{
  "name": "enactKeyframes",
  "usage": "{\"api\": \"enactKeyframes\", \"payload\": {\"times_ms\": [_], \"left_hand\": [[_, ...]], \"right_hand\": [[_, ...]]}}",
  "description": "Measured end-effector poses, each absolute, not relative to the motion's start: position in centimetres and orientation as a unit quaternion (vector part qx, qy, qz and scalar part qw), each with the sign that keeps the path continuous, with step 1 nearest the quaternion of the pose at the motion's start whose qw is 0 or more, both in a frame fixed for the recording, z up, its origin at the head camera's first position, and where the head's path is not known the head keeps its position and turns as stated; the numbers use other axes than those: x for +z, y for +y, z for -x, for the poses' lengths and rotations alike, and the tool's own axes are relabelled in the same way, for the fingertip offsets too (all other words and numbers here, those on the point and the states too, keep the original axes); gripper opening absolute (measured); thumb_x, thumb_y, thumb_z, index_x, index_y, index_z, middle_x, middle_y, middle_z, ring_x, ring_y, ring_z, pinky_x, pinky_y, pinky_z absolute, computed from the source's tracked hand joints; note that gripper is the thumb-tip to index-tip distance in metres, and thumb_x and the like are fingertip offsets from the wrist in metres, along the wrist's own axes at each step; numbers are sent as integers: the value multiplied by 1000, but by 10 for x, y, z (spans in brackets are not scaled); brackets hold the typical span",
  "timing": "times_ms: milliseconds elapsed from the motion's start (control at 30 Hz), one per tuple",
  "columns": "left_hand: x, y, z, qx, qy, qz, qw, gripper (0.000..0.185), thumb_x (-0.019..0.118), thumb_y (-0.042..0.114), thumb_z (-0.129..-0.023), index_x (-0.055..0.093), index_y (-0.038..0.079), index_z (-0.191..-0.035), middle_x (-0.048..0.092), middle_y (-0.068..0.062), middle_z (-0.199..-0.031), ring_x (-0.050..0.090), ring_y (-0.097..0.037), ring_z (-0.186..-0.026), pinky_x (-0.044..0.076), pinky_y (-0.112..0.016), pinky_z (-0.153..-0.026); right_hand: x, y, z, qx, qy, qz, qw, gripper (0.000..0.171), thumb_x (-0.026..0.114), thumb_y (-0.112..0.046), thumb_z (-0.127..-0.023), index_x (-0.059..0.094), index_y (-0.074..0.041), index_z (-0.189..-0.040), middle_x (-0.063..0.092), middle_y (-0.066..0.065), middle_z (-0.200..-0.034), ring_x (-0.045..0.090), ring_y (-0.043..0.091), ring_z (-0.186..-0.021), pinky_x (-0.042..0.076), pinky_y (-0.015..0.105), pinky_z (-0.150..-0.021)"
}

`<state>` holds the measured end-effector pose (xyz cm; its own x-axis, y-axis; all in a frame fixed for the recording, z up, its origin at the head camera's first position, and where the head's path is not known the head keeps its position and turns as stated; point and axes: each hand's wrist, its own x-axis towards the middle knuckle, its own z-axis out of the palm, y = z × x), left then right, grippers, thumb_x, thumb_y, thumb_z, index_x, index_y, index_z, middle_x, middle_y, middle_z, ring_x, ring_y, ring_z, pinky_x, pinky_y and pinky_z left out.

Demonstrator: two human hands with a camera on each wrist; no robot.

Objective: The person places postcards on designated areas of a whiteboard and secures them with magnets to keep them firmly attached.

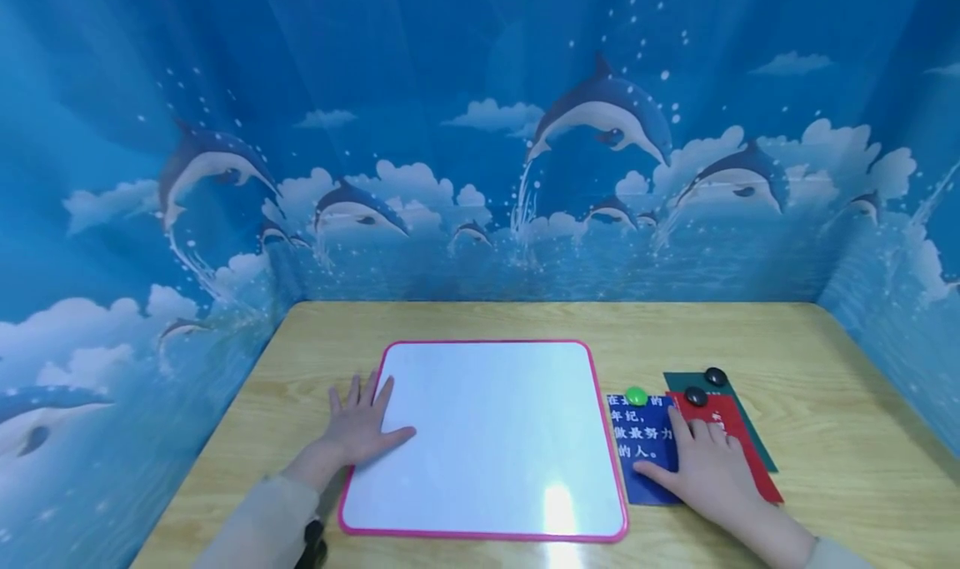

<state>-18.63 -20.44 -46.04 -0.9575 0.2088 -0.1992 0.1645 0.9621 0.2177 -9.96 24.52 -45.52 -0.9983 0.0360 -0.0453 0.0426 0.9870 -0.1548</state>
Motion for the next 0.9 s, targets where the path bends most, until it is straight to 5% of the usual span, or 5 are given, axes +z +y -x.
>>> {"api": "enactKeyframes", "payload": {"times_ms": [500, 900], "left_hand": [[-459, -204, 185, 102, 984, -95, 113, 97, 50, 67, -81, 18, 7, -150, 8, -23, -156, -2, -49, -141, -10, -70, -105], [-457, -203, 187, 103, 983, -96, 118, 97, 50, 68, -81, 18, 6, -149, 8, -23, -156, -2, -50, -140, -10, -71, -104]], "right_hand": [[-434, 249, 124, -328, 927, -123, 134, 87, 50, -51, -91, 20, 13, -142, 28, 37, -140, 30, 53, -127, 36, 64, -98], [-424, 274, 140, -561, 779, -189, 208, 76, 41, -40, -98, 12, 13, -144, 24, 34, -144, 33, 45, -128, 42, 48, -101]]}}
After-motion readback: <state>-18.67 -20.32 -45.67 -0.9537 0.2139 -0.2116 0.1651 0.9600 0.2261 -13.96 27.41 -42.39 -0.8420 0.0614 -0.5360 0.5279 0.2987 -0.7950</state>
